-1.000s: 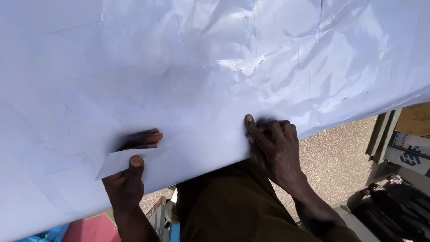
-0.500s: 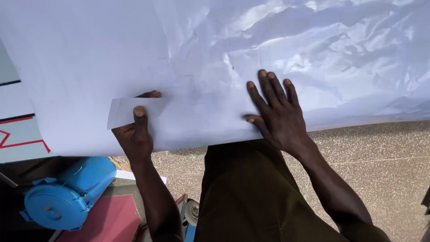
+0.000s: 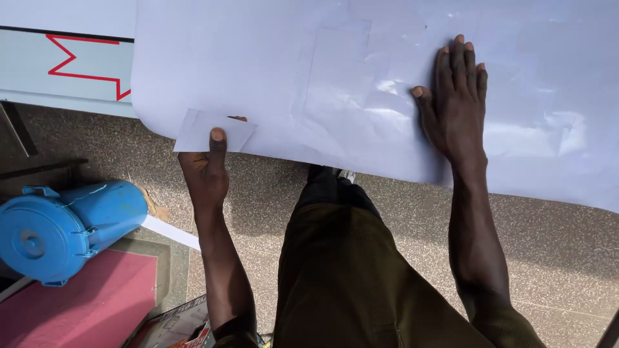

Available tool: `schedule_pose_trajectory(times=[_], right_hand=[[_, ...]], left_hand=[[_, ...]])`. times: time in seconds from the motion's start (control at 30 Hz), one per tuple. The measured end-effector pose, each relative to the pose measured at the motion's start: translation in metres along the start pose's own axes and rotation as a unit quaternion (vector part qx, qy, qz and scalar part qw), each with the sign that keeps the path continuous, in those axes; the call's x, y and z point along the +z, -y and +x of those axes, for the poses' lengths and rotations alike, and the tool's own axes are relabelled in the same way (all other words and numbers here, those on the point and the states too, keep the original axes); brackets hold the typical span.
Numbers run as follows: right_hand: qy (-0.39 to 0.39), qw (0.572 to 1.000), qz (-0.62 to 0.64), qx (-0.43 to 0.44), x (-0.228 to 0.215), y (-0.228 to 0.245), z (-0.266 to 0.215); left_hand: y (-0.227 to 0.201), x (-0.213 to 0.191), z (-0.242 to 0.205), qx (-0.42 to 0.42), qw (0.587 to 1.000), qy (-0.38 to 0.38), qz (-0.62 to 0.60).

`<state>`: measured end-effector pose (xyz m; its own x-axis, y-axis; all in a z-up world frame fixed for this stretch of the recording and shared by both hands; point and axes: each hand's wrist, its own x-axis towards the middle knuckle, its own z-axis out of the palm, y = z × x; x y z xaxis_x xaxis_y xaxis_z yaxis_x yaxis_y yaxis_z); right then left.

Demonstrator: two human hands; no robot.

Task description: The person peels a large white protective film from a composite panel, smoothing it down with their hands. They then remove smaller pieces of the film from the panel's surface, revealing the printed text and graphics underneath.

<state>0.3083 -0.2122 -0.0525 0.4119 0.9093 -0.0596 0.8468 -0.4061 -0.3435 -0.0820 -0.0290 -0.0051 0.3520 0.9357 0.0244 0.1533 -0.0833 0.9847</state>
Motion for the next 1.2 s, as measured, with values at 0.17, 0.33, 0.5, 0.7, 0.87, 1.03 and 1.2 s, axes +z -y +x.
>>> schedule_pose_trajectory(times=[0.17, 0.33, 0.5, 0.7, 0.87, 1.03, 1.2], right_hand=[[-0.002, 0.997, 0.049, -0.062, 0.047, 0.114, -0.010], [-0.042, 0.998, 0.011, -0.034, 0.083, 0.174, 0.011], [-0.080, 0.995, 0.040, 0.046, 0.101, 0.230, 0.022], [-0.082, 0.987, 0.107, 0.084, 0.103, 0.273, 0.035], [-0.087, 0.981, 0.127, 0.118, 0.090, 0.282, 0.043], [-0.080, 0.981, 0.139, 0.112, 0.087, 0.285, 0.044], [-0.103, 0.978, 0.120, 0.134, 0.089, 0.290, 0.045]], left_hand=[[0.002, -0.015, 0.033, 0.036, 0.999, 0.033, 0.024], [0.030, -0.051, 0.093, 0.030, 0.994, 0.094, 0.039], [0.046, -0.088, 0.149, -0.012, 0.990, 0.138, 0.016], [0.043, -0.124, 0.204, 0.017, 0.991, 0.117, 0.064], [0.035, -0.140, 0.217, -0.074, 0.975, 0.193, -0.083], [0.044, -0.137, 0.221, -0.126, 0.951, 0.219, -0.176], [0.050, -0.116, 0.217, -0.131, 0.924, 0.295, -0.206]])
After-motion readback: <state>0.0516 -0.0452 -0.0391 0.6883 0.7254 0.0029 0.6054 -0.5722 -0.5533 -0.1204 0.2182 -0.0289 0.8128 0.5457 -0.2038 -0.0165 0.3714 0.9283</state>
